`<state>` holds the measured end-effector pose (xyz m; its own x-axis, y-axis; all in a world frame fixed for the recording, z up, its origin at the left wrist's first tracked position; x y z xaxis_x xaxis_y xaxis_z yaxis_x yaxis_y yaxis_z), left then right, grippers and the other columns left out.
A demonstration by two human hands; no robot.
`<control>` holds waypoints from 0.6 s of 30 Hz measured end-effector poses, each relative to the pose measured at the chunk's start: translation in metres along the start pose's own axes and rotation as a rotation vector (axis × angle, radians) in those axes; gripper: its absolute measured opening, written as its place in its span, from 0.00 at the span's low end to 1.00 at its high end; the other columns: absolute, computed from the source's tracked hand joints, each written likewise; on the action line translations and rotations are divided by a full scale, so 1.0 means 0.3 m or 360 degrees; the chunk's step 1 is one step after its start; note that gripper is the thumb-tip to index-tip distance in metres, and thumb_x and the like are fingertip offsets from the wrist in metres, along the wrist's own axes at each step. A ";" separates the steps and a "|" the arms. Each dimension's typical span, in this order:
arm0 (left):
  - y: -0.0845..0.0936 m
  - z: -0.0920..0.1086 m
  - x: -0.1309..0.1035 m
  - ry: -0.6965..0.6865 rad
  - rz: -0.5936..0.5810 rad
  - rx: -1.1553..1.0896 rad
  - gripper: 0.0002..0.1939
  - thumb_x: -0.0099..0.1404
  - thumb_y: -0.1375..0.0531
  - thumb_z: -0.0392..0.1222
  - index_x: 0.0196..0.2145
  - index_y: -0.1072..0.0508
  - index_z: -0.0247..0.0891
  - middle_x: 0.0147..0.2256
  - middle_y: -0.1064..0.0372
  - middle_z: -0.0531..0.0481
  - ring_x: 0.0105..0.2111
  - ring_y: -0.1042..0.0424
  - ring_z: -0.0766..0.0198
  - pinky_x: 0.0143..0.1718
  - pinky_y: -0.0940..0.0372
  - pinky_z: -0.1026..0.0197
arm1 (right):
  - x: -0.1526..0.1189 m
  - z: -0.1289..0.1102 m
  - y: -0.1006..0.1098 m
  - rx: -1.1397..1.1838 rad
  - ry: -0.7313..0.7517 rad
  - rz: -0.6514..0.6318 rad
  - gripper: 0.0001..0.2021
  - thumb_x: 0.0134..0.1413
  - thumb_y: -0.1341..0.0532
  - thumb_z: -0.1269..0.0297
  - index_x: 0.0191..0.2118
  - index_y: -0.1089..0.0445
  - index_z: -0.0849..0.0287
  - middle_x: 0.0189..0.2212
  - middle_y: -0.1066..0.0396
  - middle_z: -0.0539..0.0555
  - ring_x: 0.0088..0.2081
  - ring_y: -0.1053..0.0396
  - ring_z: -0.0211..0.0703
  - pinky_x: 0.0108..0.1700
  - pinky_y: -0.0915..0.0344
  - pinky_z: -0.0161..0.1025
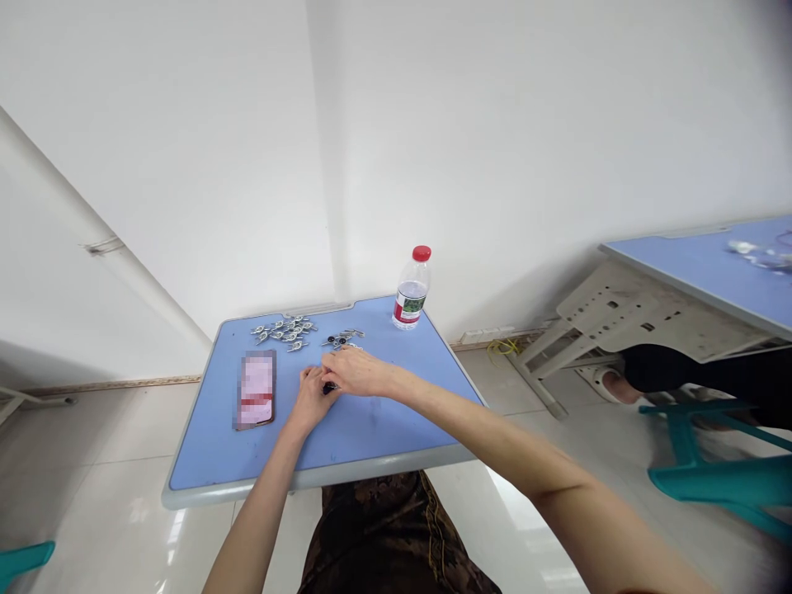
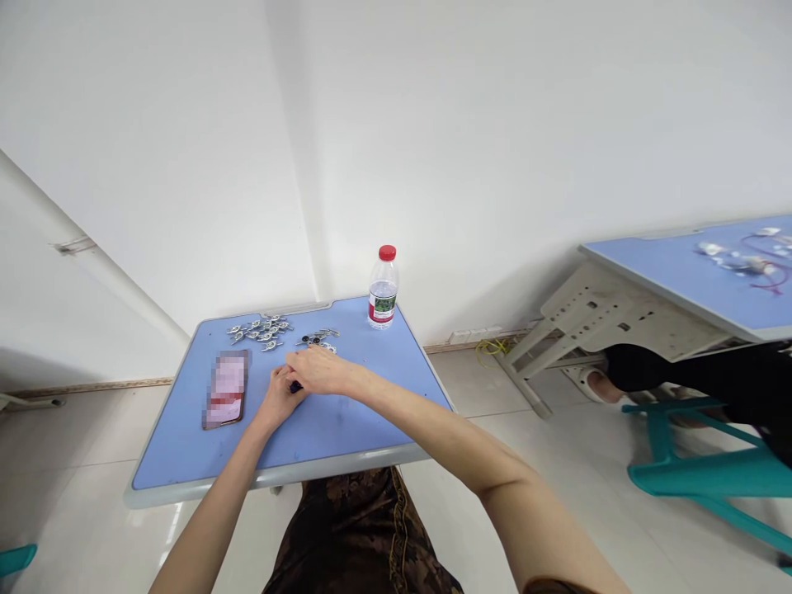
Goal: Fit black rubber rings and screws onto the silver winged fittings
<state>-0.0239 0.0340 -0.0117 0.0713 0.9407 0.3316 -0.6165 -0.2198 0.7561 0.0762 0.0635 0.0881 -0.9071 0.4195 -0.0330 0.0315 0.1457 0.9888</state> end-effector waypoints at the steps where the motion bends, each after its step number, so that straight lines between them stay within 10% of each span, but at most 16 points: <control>1: 0.000 0.001 0.000 0.0004 0.0001 -0.0006 0.02 0.58 0.39 0.34 0.30 0.29 0.39 0.35 0.29 0.50 0.40 0.31 0.58 0.47 0.42 0.51 | 0.000 0.002 -0.001 0.0007 -0.0018 0.0016 0.08 0.63 0.49 0.67 0.38 0.35 0.64 0.31 0.27 0.58 0.34 0.29 0.45 0.37 0.42 0.37; 18: 0.005 0.023 0.003 0.0023 -0.0035 -0.0048 0.01 0.59 0.40 0.35 0.31 0.28 0.38 0.32 0.30 0.51 0.37 0.32 0.59 0.46 0.43 0.51 | -0.017 0.044 -0.091 0.0140 -0.0208 0.0398 0.09 0.64 0.50 0.66 0.34 0.35 0.62 0.27 0.29 0.54 0.28 0.34 0.40 0.37 0.44 0.36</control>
<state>-0.0193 0.0327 -0.0063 0.0738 0.9490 0.3066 -0.6385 -0.1912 0.7455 0.0856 0.0692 0.0594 -0.8052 0.5631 0.1859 0.2884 0.0981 0.9525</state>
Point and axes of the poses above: each hand's wrist, its own x-axis towards the middle knuckle, its own y-axis out of the back of the hand, z = x × y, the point moved 4 cm from there along x, towards the middle knuckle
